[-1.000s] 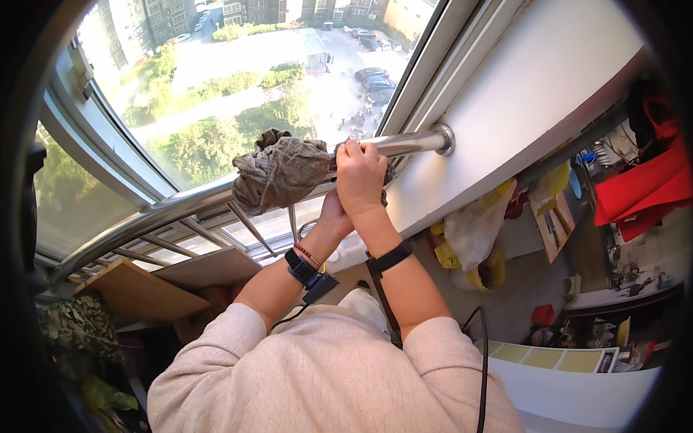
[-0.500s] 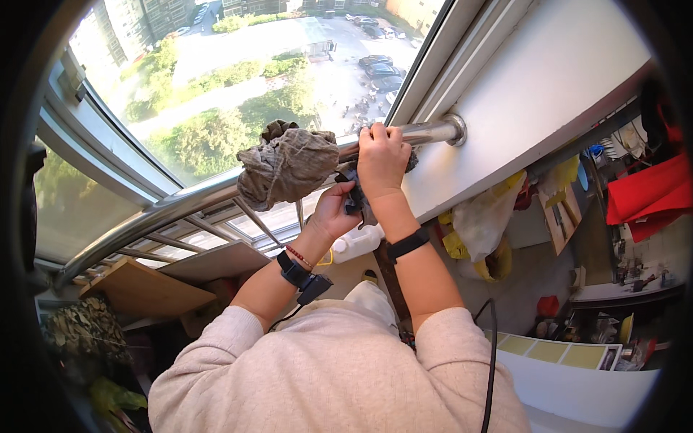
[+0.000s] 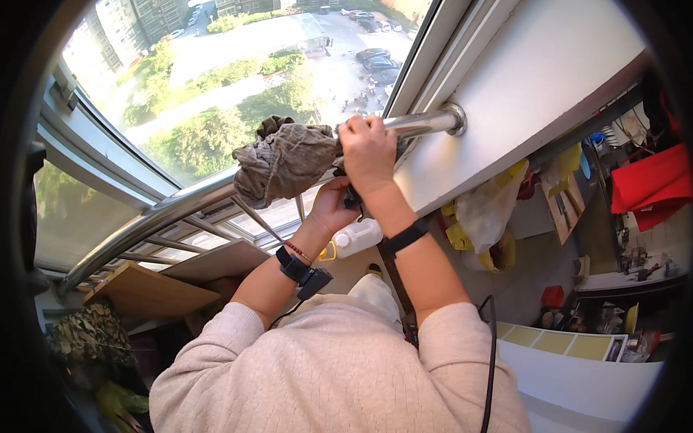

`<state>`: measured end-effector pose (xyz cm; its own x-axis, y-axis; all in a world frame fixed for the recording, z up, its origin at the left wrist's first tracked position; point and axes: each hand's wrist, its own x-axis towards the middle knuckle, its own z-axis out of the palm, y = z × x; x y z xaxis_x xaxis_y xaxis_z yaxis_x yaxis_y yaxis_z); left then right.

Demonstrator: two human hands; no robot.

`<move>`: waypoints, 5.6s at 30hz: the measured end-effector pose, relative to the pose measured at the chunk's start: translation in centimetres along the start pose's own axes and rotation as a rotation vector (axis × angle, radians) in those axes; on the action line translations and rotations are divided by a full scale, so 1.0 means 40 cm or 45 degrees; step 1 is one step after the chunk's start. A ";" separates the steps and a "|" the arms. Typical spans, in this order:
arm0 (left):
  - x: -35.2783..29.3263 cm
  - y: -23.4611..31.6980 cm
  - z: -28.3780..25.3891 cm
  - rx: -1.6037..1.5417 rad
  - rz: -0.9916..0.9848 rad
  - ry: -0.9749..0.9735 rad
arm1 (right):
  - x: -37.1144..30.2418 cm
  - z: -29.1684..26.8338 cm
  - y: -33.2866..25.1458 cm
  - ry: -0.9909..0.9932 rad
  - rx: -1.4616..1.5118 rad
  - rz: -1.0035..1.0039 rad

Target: The person scrubs a metal window railing using a steel wool pad and a cloth. They repeatedly wipe and scrub sections of the railing, switching between the pad and cloth to remove dirt or residue.

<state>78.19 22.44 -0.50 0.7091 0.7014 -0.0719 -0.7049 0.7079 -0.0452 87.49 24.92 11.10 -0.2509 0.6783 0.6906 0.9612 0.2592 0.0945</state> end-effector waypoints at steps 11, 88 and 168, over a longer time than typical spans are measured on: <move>-0.005 0.005 -0.057 -0.025 -0.024 -0.086 | -0.021 -0.015 0.038 0.002 0.132 0.114; 0.152 -0.105 -0.044 0.006 0.317 0.059 | -0.129 0.069 0.145 0.298 0.550 -0.058; 0.261 -0.117 0.003 -0.030 0.301 -0.107 | -0.006 0.024 0.354 -0.168 0.071 0.122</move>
<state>88.90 26.45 -0.92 0.5227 0.8525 -0.0005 -0.8510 0.5217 -0.0602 101.03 29.07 11.59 -0.1751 0.7852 0.5940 0.9744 0.2246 -0.0097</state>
